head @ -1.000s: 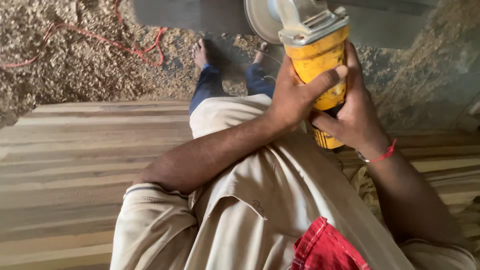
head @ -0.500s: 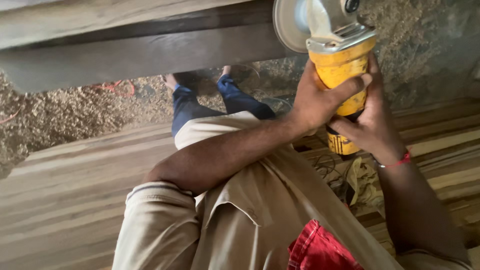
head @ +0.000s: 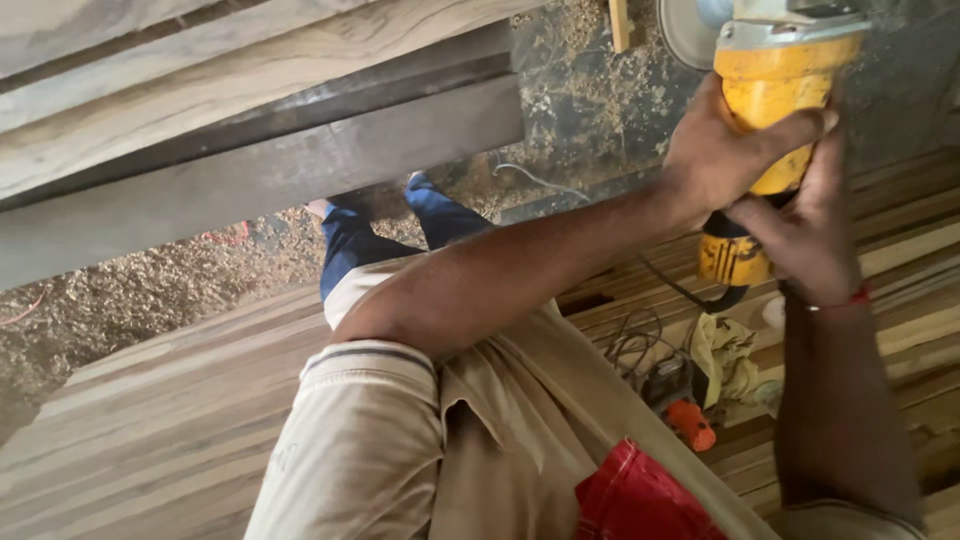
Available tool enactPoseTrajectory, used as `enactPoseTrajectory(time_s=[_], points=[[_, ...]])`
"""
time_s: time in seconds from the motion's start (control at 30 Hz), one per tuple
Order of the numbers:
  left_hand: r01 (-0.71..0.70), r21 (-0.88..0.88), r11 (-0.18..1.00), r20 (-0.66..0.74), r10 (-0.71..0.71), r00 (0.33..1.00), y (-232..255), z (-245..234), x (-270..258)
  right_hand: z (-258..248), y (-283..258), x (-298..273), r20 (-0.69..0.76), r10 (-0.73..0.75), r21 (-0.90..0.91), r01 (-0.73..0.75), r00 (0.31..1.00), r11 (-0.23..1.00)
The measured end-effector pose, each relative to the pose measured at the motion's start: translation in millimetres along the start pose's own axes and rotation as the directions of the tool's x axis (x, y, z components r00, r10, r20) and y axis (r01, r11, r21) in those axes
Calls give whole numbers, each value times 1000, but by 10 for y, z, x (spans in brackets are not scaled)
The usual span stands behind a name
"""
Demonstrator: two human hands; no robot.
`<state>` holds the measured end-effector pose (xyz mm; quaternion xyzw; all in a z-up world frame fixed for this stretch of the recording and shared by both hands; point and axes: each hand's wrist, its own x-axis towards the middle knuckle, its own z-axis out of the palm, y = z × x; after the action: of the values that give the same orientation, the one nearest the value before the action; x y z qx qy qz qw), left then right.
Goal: The person uses a yellow angle grinder to sand the surface of a wooden plank resting on a metal stand. They move the tool back and forth along the wood, generating sawdust, and occasionally pause to adjust the plank's position.
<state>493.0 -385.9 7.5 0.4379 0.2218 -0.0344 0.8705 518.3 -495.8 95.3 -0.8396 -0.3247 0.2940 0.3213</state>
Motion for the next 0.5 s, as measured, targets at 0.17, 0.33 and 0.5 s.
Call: enactPoseTrajectory(time_s=[0.17,0.33,0.5], points=[[-114,-164,980,-30,111,993,-67,-178,-260,189,-4,9,7,-118,-24,119,993,993],[-267,-337,903,-48,267,963,-28,-800,-914,769,-217,53,40,-222,74,219,974,973],[-227,-473,851,-164,168,972,388,-1424,-1766,1226,-1009,155,193,-234,167,203,953,965]])
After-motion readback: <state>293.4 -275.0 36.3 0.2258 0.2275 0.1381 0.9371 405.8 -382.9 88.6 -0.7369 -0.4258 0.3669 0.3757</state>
